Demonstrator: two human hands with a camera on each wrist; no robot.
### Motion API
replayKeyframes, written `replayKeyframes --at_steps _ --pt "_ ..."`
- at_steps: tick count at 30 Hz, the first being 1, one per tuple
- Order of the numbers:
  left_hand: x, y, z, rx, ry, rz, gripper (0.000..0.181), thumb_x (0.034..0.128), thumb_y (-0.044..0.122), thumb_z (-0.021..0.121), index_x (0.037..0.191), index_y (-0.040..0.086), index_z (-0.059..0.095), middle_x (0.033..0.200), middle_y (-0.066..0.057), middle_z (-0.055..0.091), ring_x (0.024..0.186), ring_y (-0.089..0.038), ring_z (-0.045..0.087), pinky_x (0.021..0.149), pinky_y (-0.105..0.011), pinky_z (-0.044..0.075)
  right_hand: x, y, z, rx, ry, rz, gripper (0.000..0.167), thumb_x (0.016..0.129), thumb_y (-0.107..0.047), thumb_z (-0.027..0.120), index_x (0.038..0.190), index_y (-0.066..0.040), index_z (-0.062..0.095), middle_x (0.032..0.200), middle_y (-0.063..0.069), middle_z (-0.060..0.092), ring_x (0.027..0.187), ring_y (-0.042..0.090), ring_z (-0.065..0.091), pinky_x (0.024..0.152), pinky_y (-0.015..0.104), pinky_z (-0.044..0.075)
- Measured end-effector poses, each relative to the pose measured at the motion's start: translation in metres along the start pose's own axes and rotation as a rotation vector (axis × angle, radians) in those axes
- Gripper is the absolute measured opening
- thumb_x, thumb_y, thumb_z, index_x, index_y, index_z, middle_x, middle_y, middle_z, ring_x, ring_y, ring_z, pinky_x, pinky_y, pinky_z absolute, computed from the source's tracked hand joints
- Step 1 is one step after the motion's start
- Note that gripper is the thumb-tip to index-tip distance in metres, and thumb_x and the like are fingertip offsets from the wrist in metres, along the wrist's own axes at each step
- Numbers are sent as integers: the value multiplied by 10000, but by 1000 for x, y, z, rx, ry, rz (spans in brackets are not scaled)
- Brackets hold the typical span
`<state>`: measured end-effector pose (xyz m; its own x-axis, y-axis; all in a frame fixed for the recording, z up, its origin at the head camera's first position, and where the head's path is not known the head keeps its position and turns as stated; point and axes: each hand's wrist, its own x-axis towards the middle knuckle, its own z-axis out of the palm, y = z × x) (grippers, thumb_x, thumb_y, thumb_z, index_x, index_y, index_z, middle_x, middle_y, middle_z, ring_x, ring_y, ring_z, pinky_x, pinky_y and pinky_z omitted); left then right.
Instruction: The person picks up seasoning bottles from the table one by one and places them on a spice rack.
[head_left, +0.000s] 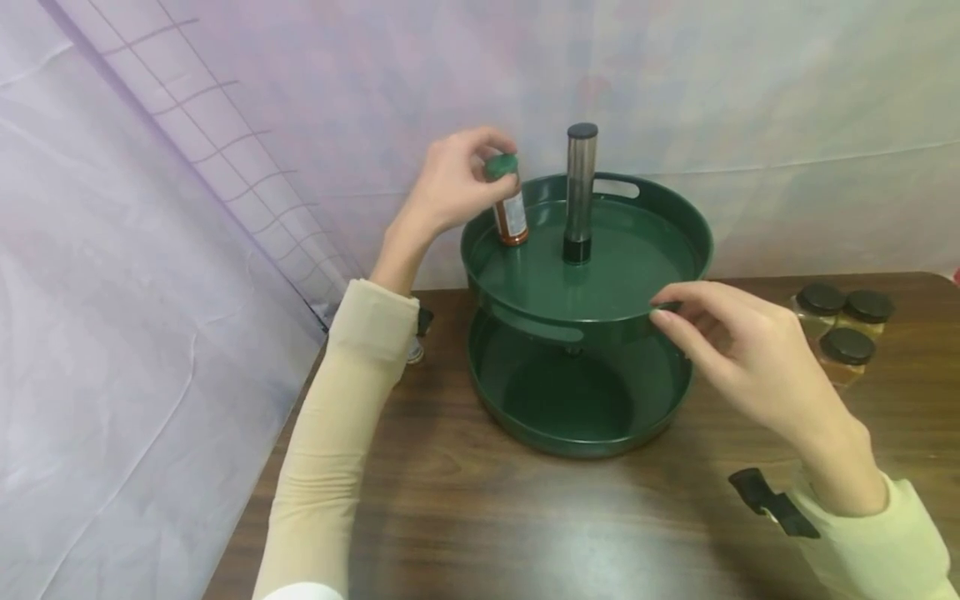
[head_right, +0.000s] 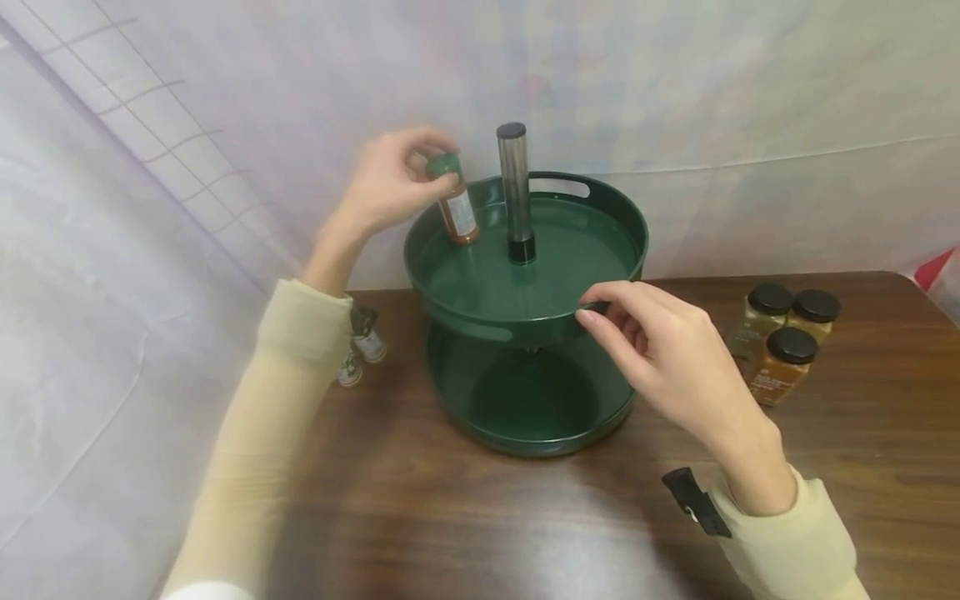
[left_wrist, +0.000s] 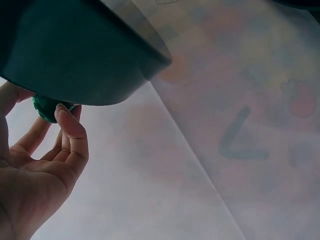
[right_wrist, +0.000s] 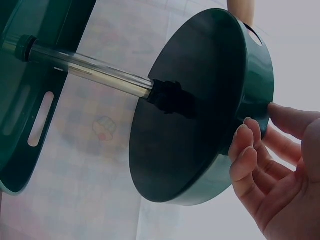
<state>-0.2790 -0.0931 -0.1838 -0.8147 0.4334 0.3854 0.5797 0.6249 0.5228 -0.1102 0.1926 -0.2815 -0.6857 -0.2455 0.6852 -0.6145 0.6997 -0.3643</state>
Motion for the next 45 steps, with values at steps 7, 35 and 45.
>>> replayKeyframes --at_steps 7,35,45 --pt "0 -4 3 24 -8 7 383 956 244 648 1315 112 640 1282 -72 634 739 -167 569 659 -291 452 0 -1 0 0 5 -17 263 881 -38 762 1124 -133 725 878 -82 686 717 10 569 666 149 448" --pt "-26 -9 -12 -31 89 -17 677 934 241 707 1531 155 400 1330 -123 525 934 -184 591 789 -312 494 1 1 0 0 19 -32 262 879 -37 763 1121 -132 729 857 -90 674 701 2 559 659 135 439" --pt "-51 -14 -20 -19 160 29 656 929 243 716 1507 117 432 1287 -141 535 918 -205 572 779 -305 495 1 2 1 0 21 -35 258 884 -39 759 1125 -125 727 862 -81 681 705 4 560 659 139 443"
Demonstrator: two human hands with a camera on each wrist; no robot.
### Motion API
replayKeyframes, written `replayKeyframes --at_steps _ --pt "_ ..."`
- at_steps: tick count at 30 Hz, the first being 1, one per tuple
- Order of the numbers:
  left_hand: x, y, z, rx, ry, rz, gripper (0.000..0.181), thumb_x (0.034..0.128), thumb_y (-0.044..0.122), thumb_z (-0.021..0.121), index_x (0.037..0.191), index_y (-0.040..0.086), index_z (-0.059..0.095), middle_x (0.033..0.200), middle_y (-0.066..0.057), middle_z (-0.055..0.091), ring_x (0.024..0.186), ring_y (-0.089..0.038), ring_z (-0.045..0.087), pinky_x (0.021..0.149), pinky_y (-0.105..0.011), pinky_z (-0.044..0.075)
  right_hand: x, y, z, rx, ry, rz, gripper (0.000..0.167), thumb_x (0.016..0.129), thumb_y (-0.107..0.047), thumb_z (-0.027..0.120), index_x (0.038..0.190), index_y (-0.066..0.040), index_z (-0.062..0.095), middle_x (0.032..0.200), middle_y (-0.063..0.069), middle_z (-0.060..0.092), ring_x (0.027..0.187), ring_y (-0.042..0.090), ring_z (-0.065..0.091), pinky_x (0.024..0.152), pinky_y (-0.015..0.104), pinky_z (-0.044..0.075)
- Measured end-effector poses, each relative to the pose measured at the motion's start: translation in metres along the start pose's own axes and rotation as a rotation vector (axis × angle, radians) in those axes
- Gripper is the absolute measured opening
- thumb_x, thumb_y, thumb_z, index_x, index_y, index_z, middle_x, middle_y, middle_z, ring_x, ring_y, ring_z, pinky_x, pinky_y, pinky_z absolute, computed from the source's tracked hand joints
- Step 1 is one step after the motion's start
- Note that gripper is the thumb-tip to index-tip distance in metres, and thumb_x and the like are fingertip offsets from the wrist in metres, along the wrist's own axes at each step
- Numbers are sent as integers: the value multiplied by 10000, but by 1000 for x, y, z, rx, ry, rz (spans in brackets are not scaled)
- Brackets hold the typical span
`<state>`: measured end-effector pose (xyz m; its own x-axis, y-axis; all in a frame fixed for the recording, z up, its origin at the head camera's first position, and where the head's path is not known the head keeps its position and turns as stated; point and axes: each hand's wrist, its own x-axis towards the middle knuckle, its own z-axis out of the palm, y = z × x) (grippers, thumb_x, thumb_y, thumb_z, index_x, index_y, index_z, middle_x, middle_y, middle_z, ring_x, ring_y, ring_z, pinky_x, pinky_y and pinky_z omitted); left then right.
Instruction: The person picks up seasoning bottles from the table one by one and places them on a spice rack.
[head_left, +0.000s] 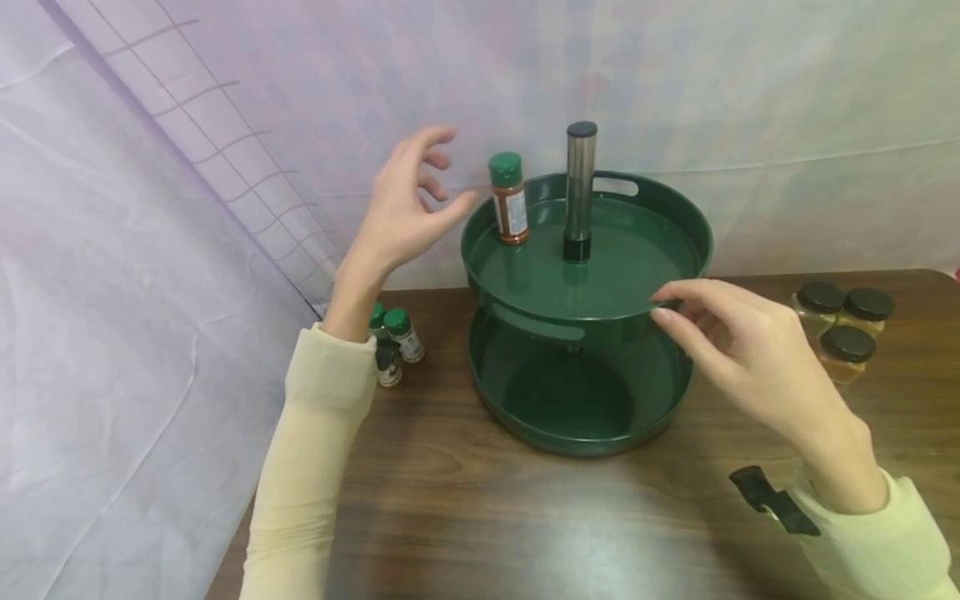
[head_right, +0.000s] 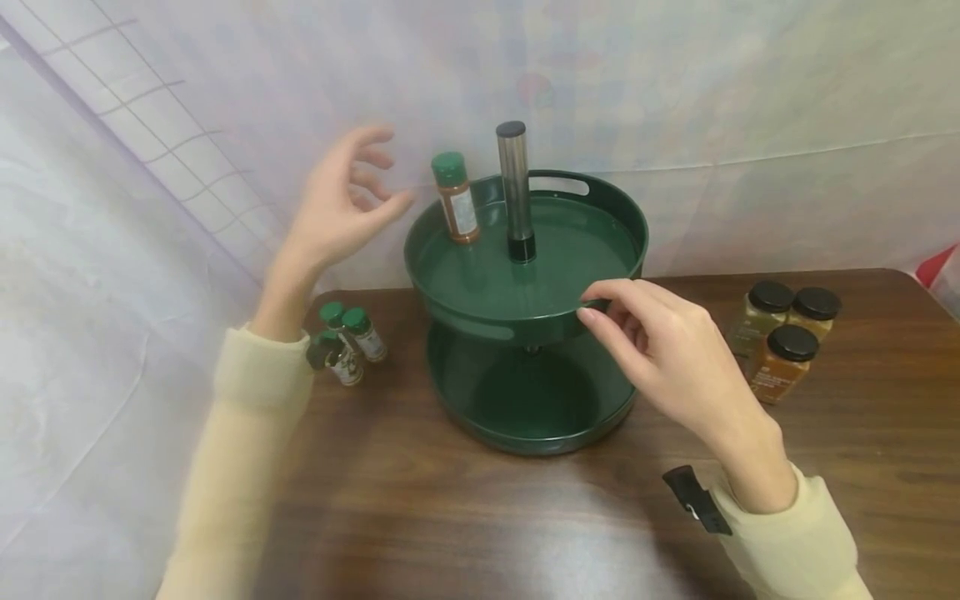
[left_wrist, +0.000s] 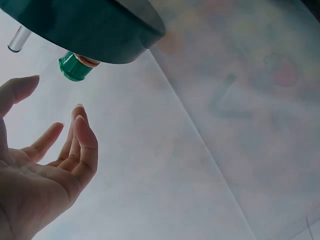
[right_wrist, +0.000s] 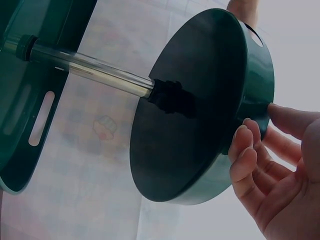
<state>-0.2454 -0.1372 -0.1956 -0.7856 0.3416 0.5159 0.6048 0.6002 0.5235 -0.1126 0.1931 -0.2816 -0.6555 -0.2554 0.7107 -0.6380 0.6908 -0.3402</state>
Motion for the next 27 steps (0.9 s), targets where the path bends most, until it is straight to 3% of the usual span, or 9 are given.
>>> replayKeyframes --at_steps 9,14,27 --pt "-20 -10 -4 46 20 9 631 928 222 717 1486 97 450 1247 -167 551 902 -252 572 771 -370 513 0 -1 1 -3 -9 10 277 877 -29 763 1135 -121 723 871 -70 682 714 15 562 663 139 444" --pt "-38 -19 -4 46 42 8 615 920 180 722 1465 57 464 1221 -175 563 886 -255 573 790 -436 513 0 0 0 0 -7 0 270 882 -34 760 1135 -122 724 874 -70 681 710 14 555 655 144 441" --pt "-75 -46 -1 52 30 -43 594 913 134 720 1446 42 475 1213 -198 561 907 -331 581 757 -469 507 -1 -1 0 11 -17 21 272 884 -29 757 1136 -123 721 859 -81 677 698 13 563 652 133 443"
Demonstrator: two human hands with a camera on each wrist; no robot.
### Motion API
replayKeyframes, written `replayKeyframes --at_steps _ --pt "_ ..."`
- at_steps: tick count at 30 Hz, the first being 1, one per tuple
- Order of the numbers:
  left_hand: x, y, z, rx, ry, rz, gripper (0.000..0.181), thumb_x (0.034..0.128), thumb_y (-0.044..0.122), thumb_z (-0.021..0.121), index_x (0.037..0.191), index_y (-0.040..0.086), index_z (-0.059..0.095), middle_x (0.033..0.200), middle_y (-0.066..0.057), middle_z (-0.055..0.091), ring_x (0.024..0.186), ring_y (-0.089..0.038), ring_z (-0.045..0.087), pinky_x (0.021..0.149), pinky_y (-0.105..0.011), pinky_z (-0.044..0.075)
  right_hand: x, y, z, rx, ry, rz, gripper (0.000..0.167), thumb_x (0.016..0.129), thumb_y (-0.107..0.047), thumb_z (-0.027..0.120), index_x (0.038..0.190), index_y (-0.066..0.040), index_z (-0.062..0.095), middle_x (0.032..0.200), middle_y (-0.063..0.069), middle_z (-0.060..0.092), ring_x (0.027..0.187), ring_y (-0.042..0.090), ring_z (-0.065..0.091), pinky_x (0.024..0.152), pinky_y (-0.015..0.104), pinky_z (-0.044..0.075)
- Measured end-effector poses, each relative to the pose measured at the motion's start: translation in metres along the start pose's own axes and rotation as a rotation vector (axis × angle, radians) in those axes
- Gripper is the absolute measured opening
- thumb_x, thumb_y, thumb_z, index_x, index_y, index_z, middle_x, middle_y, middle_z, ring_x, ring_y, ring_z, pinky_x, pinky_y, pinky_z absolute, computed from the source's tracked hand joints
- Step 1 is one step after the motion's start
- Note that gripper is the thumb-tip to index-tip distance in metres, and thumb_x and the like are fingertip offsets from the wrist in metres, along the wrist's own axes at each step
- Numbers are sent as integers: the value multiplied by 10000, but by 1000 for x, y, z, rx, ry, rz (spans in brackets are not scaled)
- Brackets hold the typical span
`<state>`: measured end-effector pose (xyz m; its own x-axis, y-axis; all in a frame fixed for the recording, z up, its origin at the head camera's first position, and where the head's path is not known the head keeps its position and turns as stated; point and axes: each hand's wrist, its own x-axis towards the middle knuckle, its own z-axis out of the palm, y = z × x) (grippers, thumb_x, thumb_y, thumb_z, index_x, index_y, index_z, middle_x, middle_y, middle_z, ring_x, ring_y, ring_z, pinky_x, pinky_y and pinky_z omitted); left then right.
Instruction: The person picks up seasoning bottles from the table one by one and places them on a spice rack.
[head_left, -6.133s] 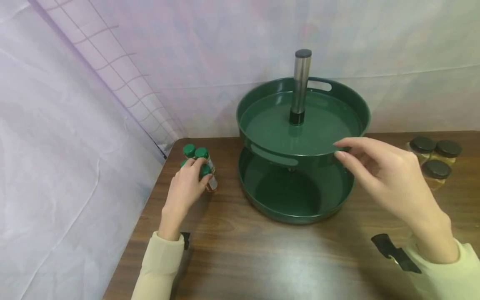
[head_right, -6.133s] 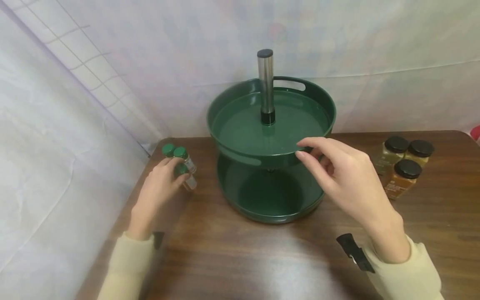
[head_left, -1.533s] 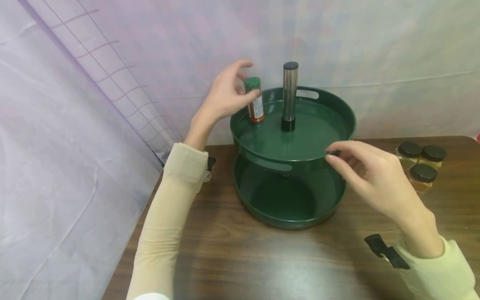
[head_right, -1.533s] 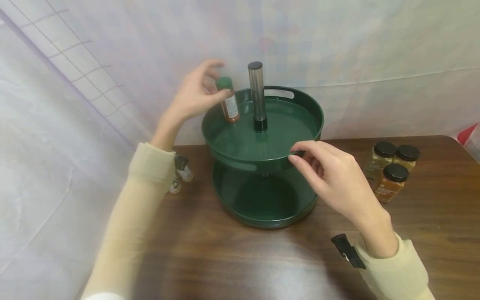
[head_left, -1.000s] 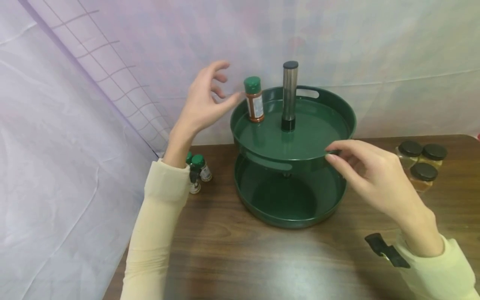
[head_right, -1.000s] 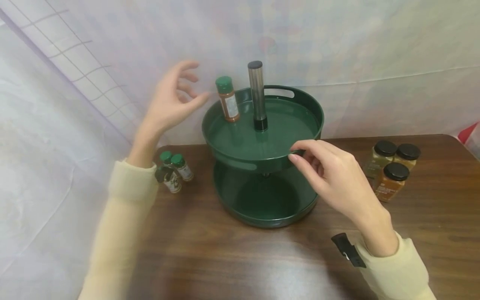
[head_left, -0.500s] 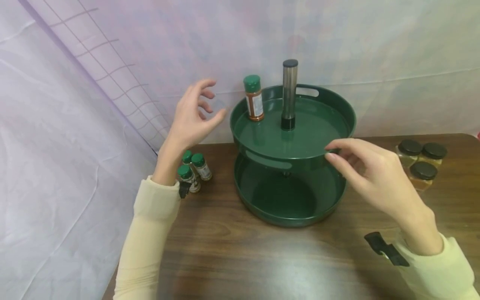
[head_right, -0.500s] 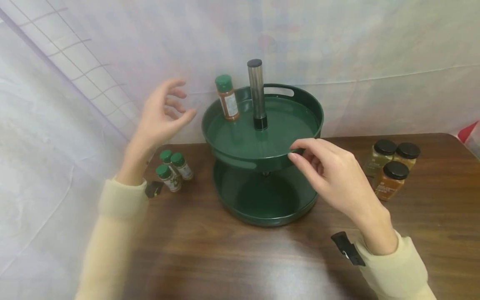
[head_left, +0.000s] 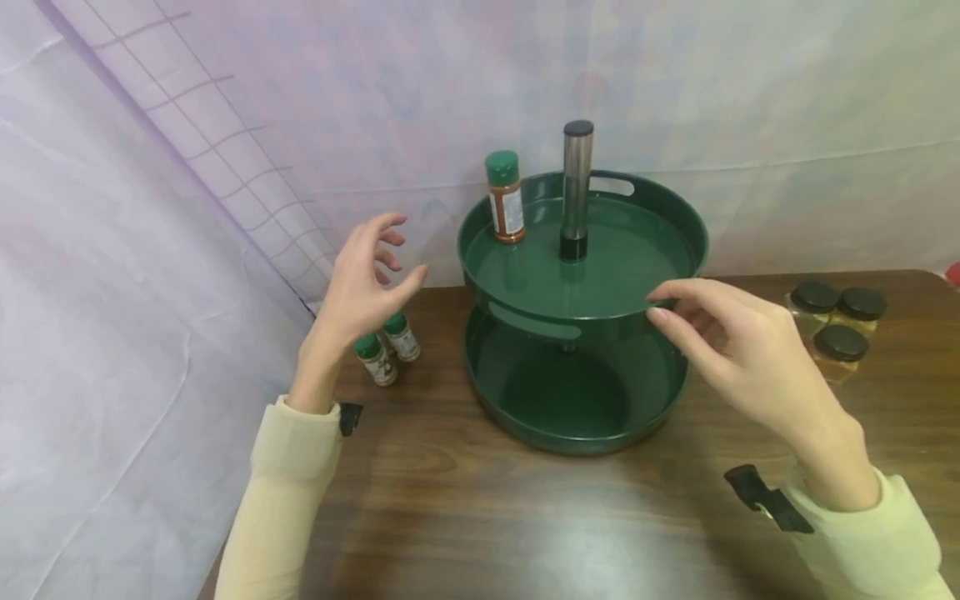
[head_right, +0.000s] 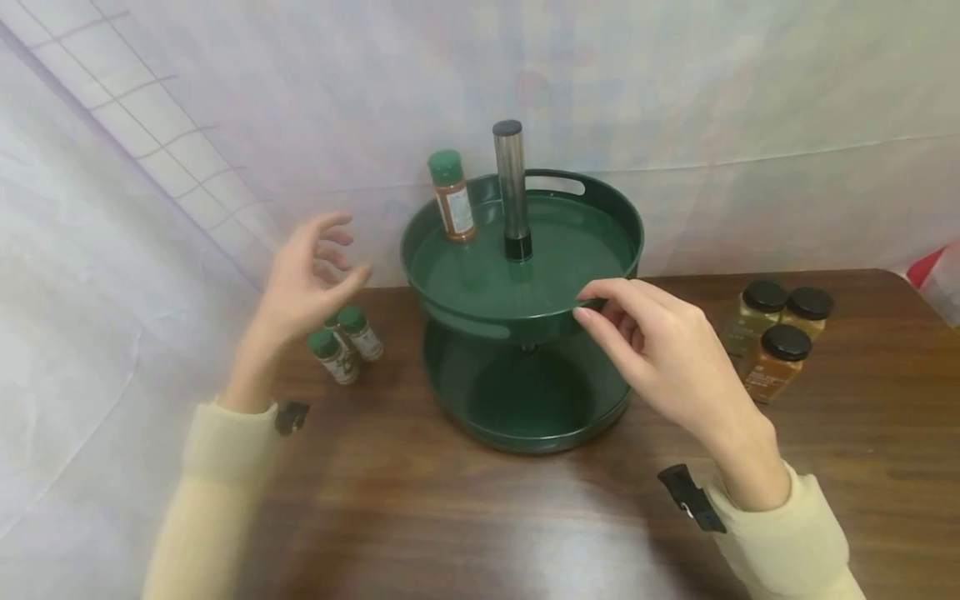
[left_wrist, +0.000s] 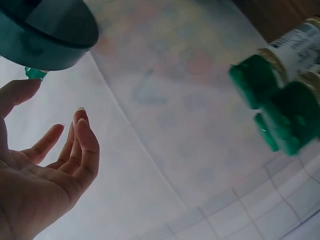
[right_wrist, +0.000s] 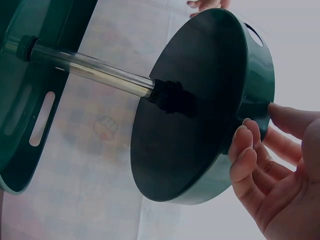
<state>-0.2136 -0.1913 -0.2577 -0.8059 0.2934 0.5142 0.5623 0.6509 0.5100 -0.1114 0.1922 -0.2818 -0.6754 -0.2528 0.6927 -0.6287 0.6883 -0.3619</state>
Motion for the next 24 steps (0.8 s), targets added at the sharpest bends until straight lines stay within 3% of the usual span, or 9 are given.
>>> replayKeyframes --at_steps 11,24 --pt "-34 -20 0 39 -18 -75 609 902 112 718 1448 39 459 1214 -216 547 939 -334 581 780 -445 500 0 -1 -1 4 -9 -8 283 883 -23 756 1146 -118 718 879 -72 684 704 19 566 651 143 450" --pt "-68 -48 -3 78 30 -131 571 858 81 737 1372 -6 504 1136 -251 579 901 -378 591 757 -492 512 0 -1 -3 -5 -6 -3 271 889 -34 753 1145 -120 722 871 -71 684 704 21 566 655 131 443"
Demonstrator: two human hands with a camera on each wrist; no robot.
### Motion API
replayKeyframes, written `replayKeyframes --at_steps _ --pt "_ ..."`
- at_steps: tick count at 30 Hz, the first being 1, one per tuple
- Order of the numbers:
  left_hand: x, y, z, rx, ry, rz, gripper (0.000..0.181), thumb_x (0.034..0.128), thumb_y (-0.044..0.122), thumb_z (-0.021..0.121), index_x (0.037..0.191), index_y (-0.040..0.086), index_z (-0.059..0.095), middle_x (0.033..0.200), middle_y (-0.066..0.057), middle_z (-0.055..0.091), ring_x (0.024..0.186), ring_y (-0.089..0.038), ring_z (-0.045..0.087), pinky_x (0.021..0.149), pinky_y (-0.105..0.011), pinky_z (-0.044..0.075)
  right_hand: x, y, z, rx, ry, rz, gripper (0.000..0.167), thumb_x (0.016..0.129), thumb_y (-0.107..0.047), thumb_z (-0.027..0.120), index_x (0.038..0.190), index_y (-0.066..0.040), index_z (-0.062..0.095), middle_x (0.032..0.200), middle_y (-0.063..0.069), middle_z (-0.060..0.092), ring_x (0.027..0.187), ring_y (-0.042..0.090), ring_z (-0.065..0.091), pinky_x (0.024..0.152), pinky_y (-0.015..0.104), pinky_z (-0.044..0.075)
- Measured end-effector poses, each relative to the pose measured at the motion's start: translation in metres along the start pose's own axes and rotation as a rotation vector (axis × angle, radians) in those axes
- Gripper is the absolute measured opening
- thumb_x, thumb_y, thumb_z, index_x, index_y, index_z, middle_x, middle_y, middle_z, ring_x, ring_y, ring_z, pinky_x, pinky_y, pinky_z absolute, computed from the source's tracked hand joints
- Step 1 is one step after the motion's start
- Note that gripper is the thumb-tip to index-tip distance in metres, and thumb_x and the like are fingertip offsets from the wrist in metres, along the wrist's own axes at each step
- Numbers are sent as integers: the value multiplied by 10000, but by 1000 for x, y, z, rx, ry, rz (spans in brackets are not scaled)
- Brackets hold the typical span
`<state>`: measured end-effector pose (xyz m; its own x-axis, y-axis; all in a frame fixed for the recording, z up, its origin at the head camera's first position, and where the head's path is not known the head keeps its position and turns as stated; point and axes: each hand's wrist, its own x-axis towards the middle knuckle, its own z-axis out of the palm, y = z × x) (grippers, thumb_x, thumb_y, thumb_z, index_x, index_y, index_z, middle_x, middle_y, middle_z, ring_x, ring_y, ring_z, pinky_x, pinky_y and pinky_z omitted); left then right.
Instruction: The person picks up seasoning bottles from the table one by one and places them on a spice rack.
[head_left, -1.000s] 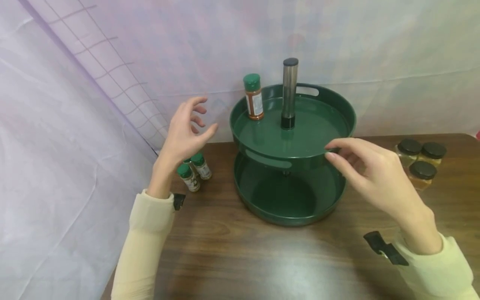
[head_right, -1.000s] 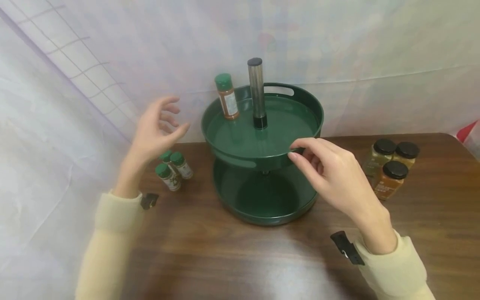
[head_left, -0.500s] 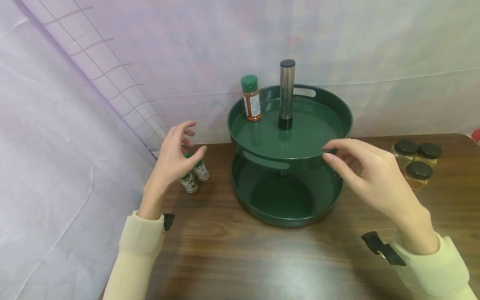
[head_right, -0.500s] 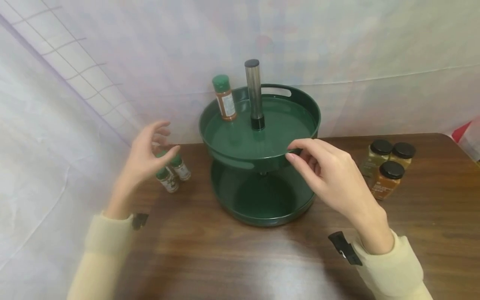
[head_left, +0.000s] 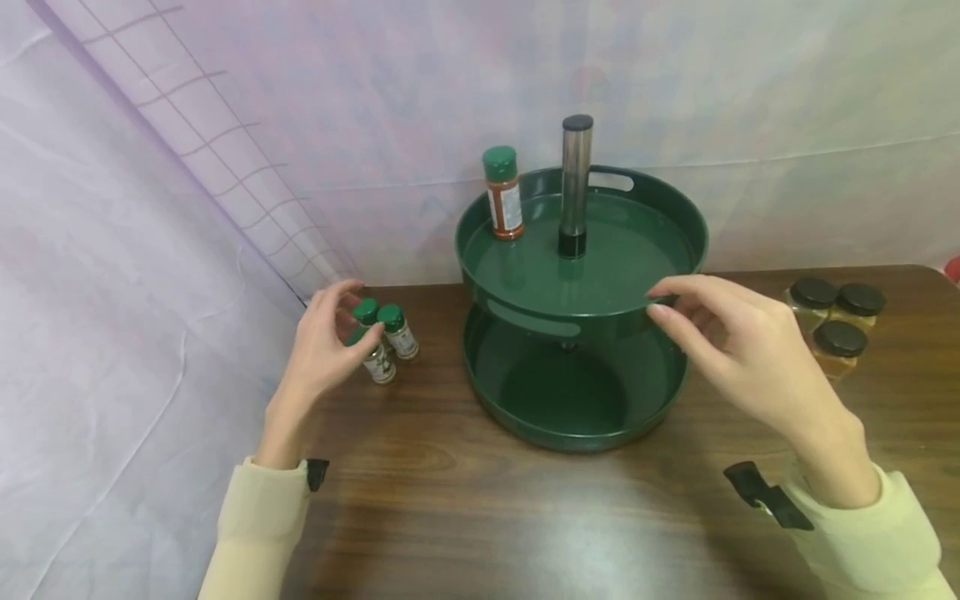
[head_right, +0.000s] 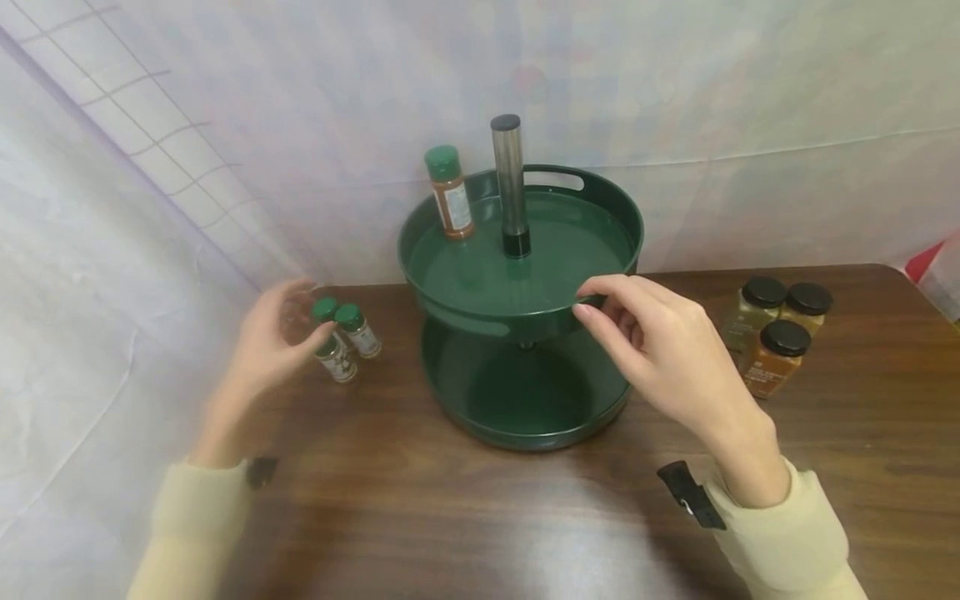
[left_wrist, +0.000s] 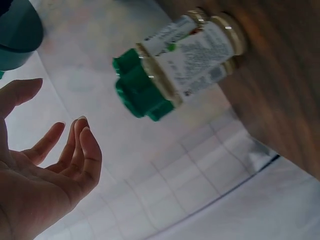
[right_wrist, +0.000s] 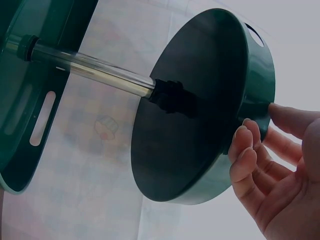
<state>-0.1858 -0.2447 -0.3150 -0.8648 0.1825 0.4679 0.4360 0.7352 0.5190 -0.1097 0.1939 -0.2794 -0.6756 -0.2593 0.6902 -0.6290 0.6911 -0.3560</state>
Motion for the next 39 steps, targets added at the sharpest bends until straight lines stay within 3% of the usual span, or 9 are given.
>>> replayKeyframes --at_steps 7,23,29,39 --pt "-11 -18 3 20 20 -40 534 838 86 735 1316 -40 535 1118 -259 576 902 -383 591 756 -494 515 0 0 0 3 4 -10 274 889 -27 750 1147 -113 719 866 -70 680 709 17 568 658 131 447" --pt "-26 -48 21 46 -49 -131 475 846 64 746 1267 -50 559 1083 -242 586 906 -368 586 796 -476 461 0 1 0 8 -1 -6 278 889 -25 750 1150 -115 717 868 -74 678 702 17 560 650 136 443" --pt "-27 -51 26 35 -43 -158 437 846 29 740 1245 -41 574 1010 -217 582 894 -358 587 778 -459 458 0 1 0 1 4 -10 271 891 -34 750 1147 -119 719 863 -76 676 697 18 558 645 144 445" --pt "-27 -45 23 46 13 -191 383 821 38 779 1172 -42 649 939 -185 654 799 -302 609 726 -402 469 1 0 0 4 -2 -5 273 892 -33 750 1149 -119 717 859 -76 674 699 19 560 647 138 444"
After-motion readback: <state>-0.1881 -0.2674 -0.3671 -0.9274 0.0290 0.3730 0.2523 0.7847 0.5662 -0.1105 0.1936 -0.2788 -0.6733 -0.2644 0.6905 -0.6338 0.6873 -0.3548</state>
